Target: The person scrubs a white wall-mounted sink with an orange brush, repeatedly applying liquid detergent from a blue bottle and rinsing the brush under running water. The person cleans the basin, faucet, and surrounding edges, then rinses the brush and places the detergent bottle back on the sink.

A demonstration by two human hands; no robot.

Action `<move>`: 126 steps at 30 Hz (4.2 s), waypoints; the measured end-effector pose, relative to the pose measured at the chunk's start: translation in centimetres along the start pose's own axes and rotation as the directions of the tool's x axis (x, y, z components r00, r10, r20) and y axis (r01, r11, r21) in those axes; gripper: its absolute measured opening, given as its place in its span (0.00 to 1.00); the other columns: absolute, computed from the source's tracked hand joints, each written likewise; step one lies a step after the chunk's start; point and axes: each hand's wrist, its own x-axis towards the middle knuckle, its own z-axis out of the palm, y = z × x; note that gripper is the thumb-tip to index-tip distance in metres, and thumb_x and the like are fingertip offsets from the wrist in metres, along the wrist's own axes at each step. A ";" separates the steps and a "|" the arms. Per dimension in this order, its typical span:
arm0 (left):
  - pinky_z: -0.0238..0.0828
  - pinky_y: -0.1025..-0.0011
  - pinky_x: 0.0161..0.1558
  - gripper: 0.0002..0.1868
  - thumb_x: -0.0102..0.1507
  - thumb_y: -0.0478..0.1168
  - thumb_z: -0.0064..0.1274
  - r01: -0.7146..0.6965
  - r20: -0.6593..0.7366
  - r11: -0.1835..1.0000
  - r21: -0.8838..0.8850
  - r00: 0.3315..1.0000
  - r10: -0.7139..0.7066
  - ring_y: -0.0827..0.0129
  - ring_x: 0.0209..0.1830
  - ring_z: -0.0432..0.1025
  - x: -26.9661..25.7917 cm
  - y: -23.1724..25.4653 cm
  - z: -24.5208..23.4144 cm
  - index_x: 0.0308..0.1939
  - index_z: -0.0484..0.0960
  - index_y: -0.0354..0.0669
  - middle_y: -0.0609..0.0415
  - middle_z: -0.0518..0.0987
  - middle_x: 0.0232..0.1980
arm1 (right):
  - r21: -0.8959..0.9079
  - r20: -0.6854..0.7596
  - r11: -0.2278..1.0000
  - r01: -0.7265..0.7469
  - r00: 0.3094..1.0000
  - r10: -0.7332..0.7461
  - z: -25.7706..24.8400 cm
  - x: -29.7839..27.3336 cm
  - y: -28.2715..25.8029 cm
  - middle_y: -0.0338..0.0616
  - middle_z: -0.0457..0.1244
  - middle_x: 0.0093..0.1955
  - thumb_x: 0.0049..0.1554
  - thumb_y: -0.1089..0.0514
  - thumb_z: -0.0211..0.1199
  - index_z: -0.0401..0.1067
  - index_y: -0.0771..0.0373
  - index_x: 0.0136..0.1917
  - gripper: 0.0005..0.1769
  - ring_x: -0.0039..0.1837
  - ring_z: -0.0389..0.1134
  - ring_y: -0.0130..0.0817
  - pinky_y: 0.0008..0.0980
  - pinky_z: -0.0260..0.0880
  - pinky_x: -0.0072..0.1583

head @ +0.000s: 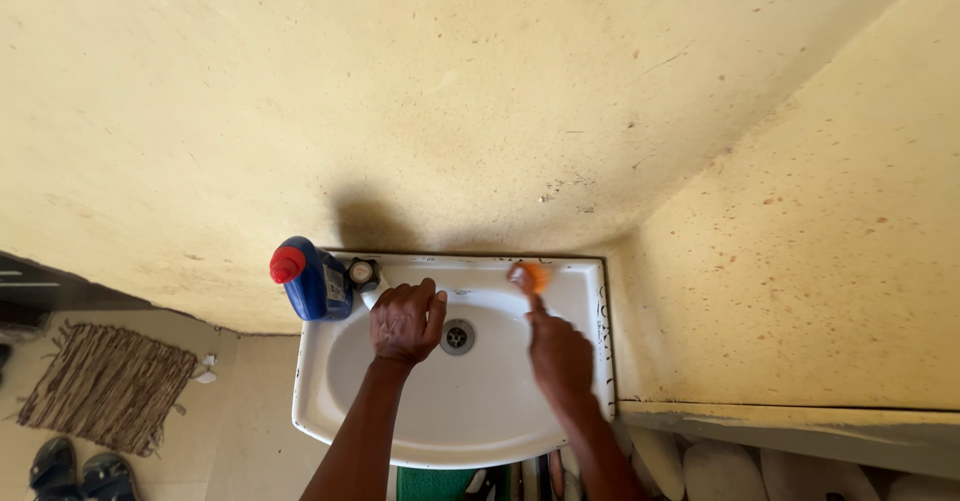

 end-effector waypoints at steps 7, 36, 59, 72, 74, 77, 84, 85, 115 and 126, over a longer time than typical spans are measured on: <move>0.65 0.56 0.30 0.17 0.66 0.45 0.46 -0.012 0.003 0.999 0.033 1.000 0.012 0.54 0.20 0.67 0.1 0.2 -0.2 0.24 0.71 0.45 0.49 0.70 0.19 | 0.029 -0.101 0.970 0.240 0.966 -0.236 1.8 -1.5 -4.7 0.41 0.65 0.29 0.68 0.48 0.43 0.61 0.48 0.77 0.25 0.22 0.59 0.29 0.33 0.62 0.25; 0.66 0.56 0.30 0.16 0.66 0.44 0.44 -0.016 0.017 1.000 0.017 1.000 0.016 0.56 0.20 0.67 0.1 -0.6 0.1 0.24 0.71 0.45 0.49 0.70 0.19 | -0.014 -0.102 0.927 0.374 0.922 -0.373 2.2 -1.1 -6.6 0.45 0.70 0.40 0.66 0.59 0.42 0.56 0.53 0.79 0.29 0.25 0.66 0.33 0.35 0.69 0.28; 0.65 0.53 0.31 0.15 0.66 0.44 0.45 -0.043 -0.048 0.999 0.007 0.998 0.043 0.51 0.23 0.67 -0.1 0.3 -0.2 0.26 0.72 0.44 0.47 0.70 0.20 | -0.017 -0.080 0.978 0.207 0.975 -0.207 0.8 -1.1 -3.5 0.47 0.68 0.34 0.68 0.50 0.47 0.60 0.51 0.77 0.25 0.30 0.69 0.40 0.42 0.69 0.33; 0.65 0.55 0.29 0.13 0.65 0.44 0.45 -0.040 -0.047 0.999 -0.011 0.998 0.039 0.54 0.19 0.67 -0.1 -0.2 0.0 0.28 0.74 0.44 0.48 0.70 0.19 | -0.079 -0.184 0.919 0.387 0.900 -0.395 0.4 -1.3 -8.1 0.48 0.69 0.35 0.66 0.54 0.47 0.61 0.51 0.77 0.26 0.33 0.71 0.43 0.44 0.71 0.35; 0.65 0.55 0.29 0.13 0.65 0.45 0.45 -0.043 -0.042 0.999 -0.031 0.998 0.042 0.54 0.19 0.67 0.1 -0.1 0.1 0.28 0.75 0.44 0.48 0.71 0.19 | -0.093 -0.081 0.928 0.361 0.926 -0.368 -0.3 -1.2 -8.4 0.50 0.69 0.35 0.65 0.54 0.47 0.59 0.49 0.78 0.28 0.33 0.71 0.45 0.45 0.71 0.35; 0.65 0.55 0.29 0.16 0.65 0.46 0.45 -0.028 -0.027 0.999 -0.045 0.999 0.027 0.53 0.21 0.68 -0.1 -0.6 -0.2 0.24 0.71 0.44 0.48 0.70 0.20 | 0.008 0.009 0.975 0.224 0.975 -0.224 -1.9 -1.3 -6.5 0.47 0.69 0.36 0.70 0.49 0.44 0.63 0.44 0.75 0.22 0.34 0.71 0.43 0.44 0.72 0.37; 0.65 0.54 0.29 0.15 0.65 0.47 0.45 0.043 -0.061 0.991 -0.126 0.997 -0.051 0.51 0.22 0.69 0.0 -0.7 -0.1 0.27 0.73 0.43 0.46 0.71 0.21 | -0.033 -0.042 0.938 0.344 0.938 -0.345 -1.6 -1.0 -8.2 0.51 0.68 0.34 0.67 0.52 0.47 0.60 0.50 0.77 0.25 0.34 0.71 0.48 0.47 0.71 0.37; 0.65 0.54 0.29 0.15 0.66 0.47 0.45 0.047 -0.068 0.990 -0.135 0.996 -0.057 0.51 0.23 0.69 0.0 -0.6 -0.2 0.28 0.74 0.43 0.46 0.71 0.22 | -0.054 -0.030 0.929 0.366 0.929 -0.368 -1.3 -1.0 -9.2 0.51 0.68 0.34 0.67 0.53 0.48 0.60 0.51 0.77 0.26 0.34 0.71 0.47 0.47 0.71 0.37; 0.62 0.53 0.27 0.16 0.68 0.47 0.43 0.088 -0.059 0.982 -0.168 0.993 -0.099 0.50 0.22 0.67 -0.3 -0.8 -0.1 0.30 0.73 0.43 0.45 0.70 0.22 | -0.100 -0.072 0.926 0.364 0.926 -0.372 0.7 -1.8 -7.9 0.46 0.66 0.29 0.66 0.52 0.47 0.62 0.50 0.77 0.26 0.27 0.66 0.39 0.42 0.68 0.31; 0.62 0.55 0.27 0.15 0.65 0.46 0.45 0.089 -0.056 0.987 -0.134 0.994 -0.097 0.53 0.21 0.66 -0.5 -1.4 0.5 0.26 0.72 0.43 0.48 0.69 0.20 | 0.190 -0.214 0.982 -0.018 0.975 0.059 -3.0 -1.2 4.2 0.47 0.71 0.45 0.63 0.52 0.49 0.65 0.48 0.72 0.24 0.39 0.74 0.48 0.48 0.74 0.43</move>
